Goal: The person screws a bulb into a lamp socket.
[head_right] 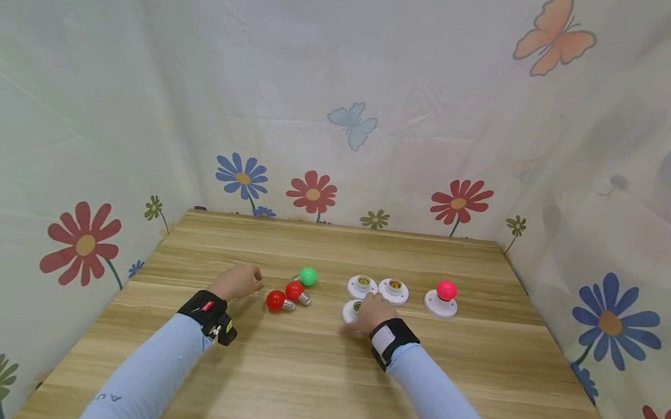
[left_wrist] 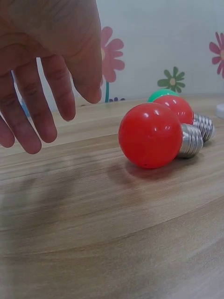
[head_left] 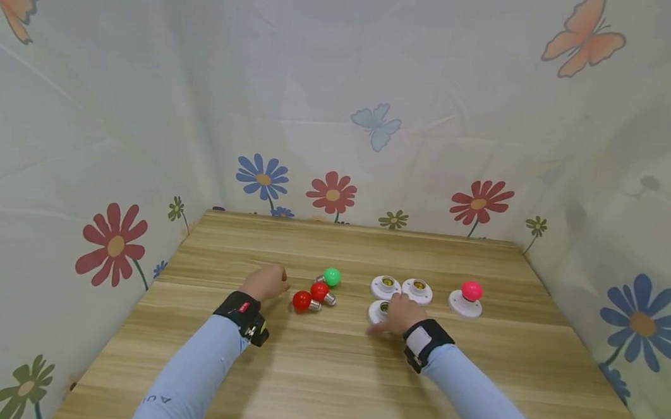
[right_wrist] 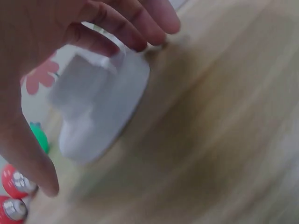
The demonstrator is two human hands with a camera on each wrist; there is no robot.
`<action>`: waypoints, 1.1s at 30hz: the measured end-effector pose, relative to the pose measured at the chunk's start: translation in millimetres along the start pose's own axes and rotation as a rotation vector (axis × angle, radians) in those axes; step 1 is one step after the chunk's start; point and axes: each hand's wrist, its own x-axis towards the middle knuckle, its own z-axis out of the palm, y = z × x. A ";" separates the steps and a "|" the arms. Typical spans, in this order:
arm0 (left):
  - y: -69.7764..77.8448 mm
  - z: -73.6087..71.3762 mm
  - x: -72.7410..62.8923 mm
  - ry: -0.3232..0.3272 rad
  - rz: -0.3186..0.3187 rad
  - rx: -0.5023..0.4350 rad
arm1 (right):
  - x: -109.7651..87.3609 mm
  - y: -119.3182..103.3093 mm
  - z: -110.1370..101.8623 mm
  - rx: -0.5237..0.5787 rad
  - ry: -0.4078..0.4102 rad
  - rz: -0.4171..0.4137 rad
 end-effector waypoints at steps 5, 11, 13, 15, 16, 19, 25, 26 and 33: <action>0.5 0.9 0.9 -0.003 -0.005 -0.009 | 2.4 -7.9 5.2 -0.032 0.088 0.041; -0.6 1.0 -0.8 -0.014 -0.026 -0.009 | 10.4 -5.4 0.1 0.058 0.063 -0.042; -1.1 0.4 -1.2 -0.014 -0.037 -0.012 | 9.7 -8.4 -11.9 0.156 0.055 -0.098; -1.7 0.2 -1.0 -0.012 -0.040 -0.011 | 7.3 -14.5 -26.3 0.264 0.057 -0.136; -1.8 0.2 -0.7 -0.012 -0.038 -0.010 | 5.2 -17.9 -33.2 0.316 0.065 -0.151; -1.8 0.4 0.1 -0.012 -0.034 -0.010 | -0.4 -28.1 -48.5 0.432 0.121 -0.201; -1.7 1.9 -0.2 -0.009 -0.033 -0.016 | -7.9 -42.3 -56.1 0.501 0.229 -0.342; -1.7 2.4 -0.2 -0.009 -0.033 -0.019 | -8.2 -43.6 -54.6 0.507 0.235 -0.362; -1.1 6.0 2.0 -0.002 -0.022 -0.022 | 1.8 -40.6 -27.3 0.546 0.210 -0.393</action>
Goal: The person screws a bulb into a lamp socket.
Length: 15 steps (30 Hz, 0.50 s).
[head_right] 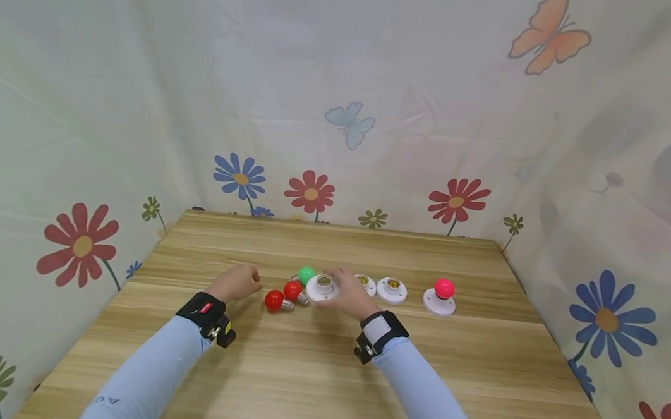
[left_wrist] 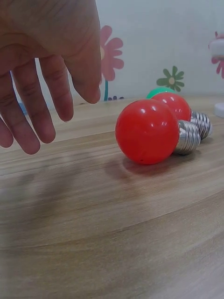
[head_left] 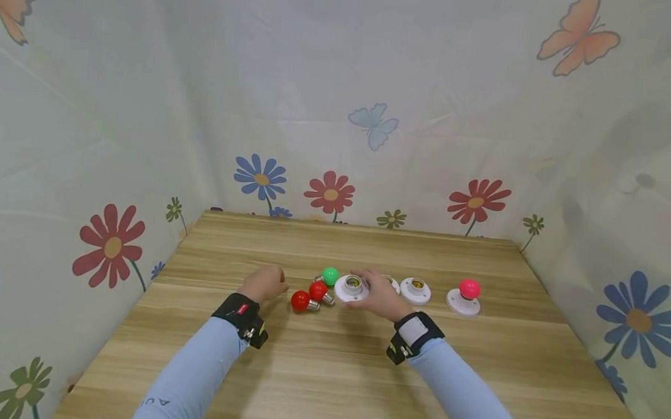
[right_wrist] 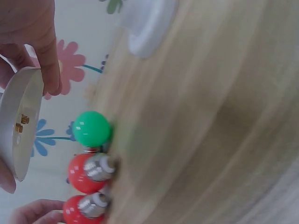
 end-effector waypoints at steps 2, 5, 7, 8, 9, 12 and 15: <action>0.5 0.5 0.7 0.003 0.007 -0.002 | 0.2 5.7 5.7 0.016 -0.001 0.012; 1.9 1.6 1.6 0.012 0.027 0.000 | 0.5 11.3 11.2 0.037 -0.005 0.037; 5.3 1.1 0.4 0.012 0.030 -0.003 | 0.6 12.9 12.9 0.042 -0.009 0.047; 8.0 0.1 -0.6 0.010 0.027 -0.004 | 0.5 13.1 13.1 0.049 -0.012 0.053; 10.8 -0.9 -1.4 0.008 0.024 -0.010 | 0.4 12.8 13.3 0.053 -0.012 0.055; 20.5 -3.3 -3.3 -0.004 -0.009 -0.058 | 1.4 12.0 14.0 0.063 -0.011 0.057; 27.1 0.0 -2.3 -0.008 -0.021 -0.138 | 3.0 10.6 15.3 0.067 -0.005 0.058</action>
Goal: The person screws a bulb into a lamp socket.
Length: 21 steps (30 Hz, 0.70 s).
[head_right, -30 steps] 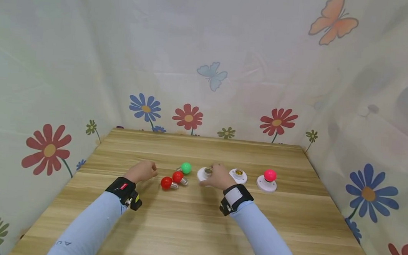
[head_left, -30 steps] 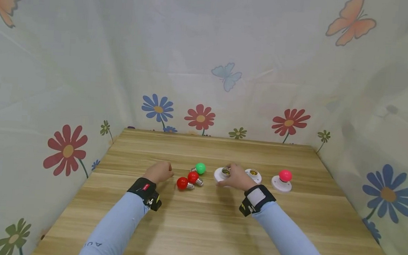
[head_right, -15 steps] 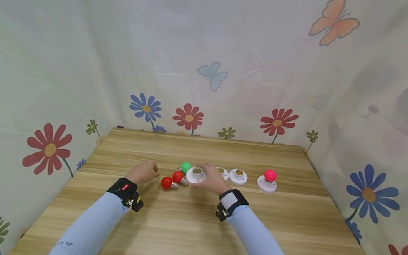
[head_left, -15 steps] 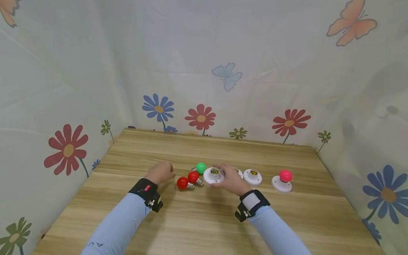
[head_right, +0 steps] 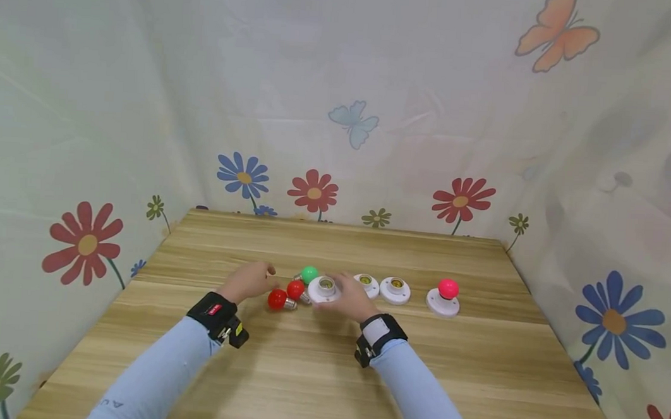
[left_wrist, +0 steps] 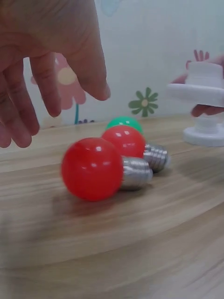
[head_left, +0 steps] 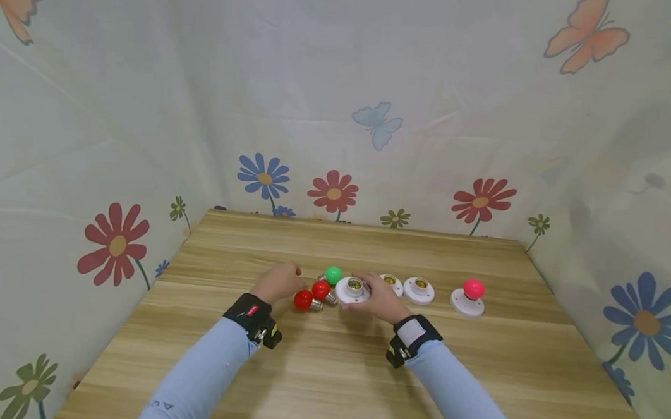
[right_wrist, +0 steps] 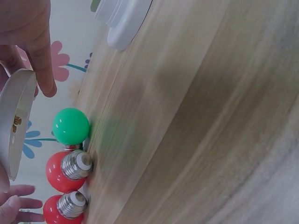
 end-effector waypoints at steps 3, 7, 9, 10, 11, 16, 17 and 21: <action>3.2 8.5 0.5 -0.011 0.029 -0.040 | 0.3 -1.6 0.6 0.001 0.004 -0.005; 2.7 23.6 1.0 -0.057 0.050 -0.073 | -1.3 -1.8 1.8 0.017 -0.003 -0.015; 1.4 30.0 0.2 -0.071 0.046 -0.105 | -1.7 -0.5 3.0 0.018 -0.005 -0.025; 0.3 33.0 0.2 -0.069 0.041 -0.126 | -1.9 -0.1 3.4 0.018 -0.004 -0.030; -0.7 34.8 -0.1 -0.065 0.039 -0.141 | -1.6 0.7 4.2 0.007 -0.004 -0.039; 2.8 24.6 -4.1 -0.049 0.023 -0.145 | -1.2 1.3 5.1 0.007 -0.012 -0.055; 7.0 18.2 -5.3 -0.050 0.025 -0.132 | -1.3 0.8 4.8 0.008 -0.015 -0.053; 37.1 -10.3 -12.9 -0.001 0.073 -0.100 | -1.9 -2.2 3.4 0.018 -0.023 -0.031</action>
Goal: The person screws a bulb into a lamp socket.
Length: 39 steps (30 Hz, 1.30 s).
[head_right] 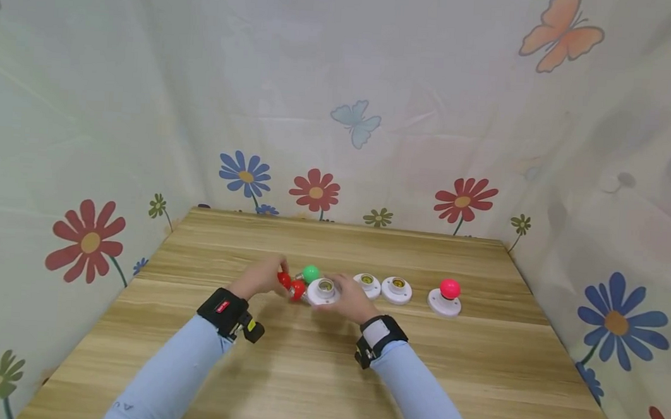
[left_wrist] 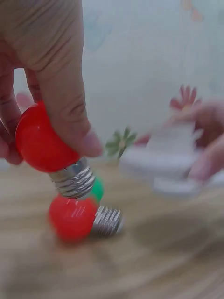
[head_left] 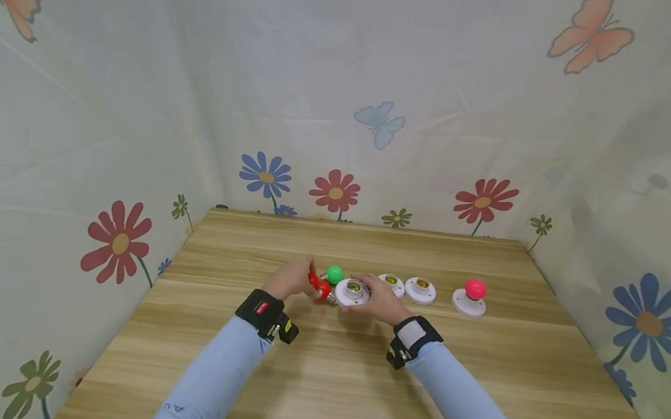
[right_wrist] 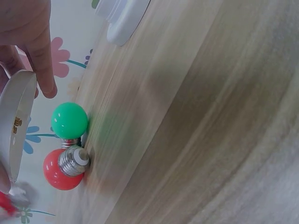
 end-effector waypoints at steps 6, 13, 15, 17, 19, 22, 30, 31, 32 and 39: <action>55.3 -11.7 -11.8 0.156 0.169 0.050 | 0.4 -2.0 -0.7 -0.001 0.004 0.003; 67.4 10.1 -14.7 0.238 0.355 0.062 | 1.6 -0.8 0.3 0.023 0.022 -0.038; 63.7 17.1 -12.7 0.226 0.369 0.091 | 1.8 0.5 0.4 0.040 0.025 -0.041; 59.0 23.9 -9.8 0.209 0.380 0.110 | 1.8 2.2 0.4 0.054 0.028 -0.041; 54.4 29.8 -6.3 0.198 0.395 0.128 | 1.8 3.7 0.4 0.074 0.026 -0.044; 49.2 36.1 -2.5 0.186 0.406 0.111 | 1.3 5.9 0.6 0.084 0.024 -0.045; 48.4 38.1 -1.5 0.164 0.367 0.023 | -0.9 5.7 -0.9 0.096 0.025 -0.042; 49.3 37.4 -1.8 0.165 0.357 0.021 | -1.1 5.3 -1.2 0.092 0.025 -0.047; 50.7 36.2 -2.4 0.166 0.346 0.018 | -1.2 5.1 -1.4 0.083 0.025 -0.047; 60.5 30.9 -6.5 0.232 0.285 0.126 | -3.9 2.5 -3.9 0.094 -0.001 -0.081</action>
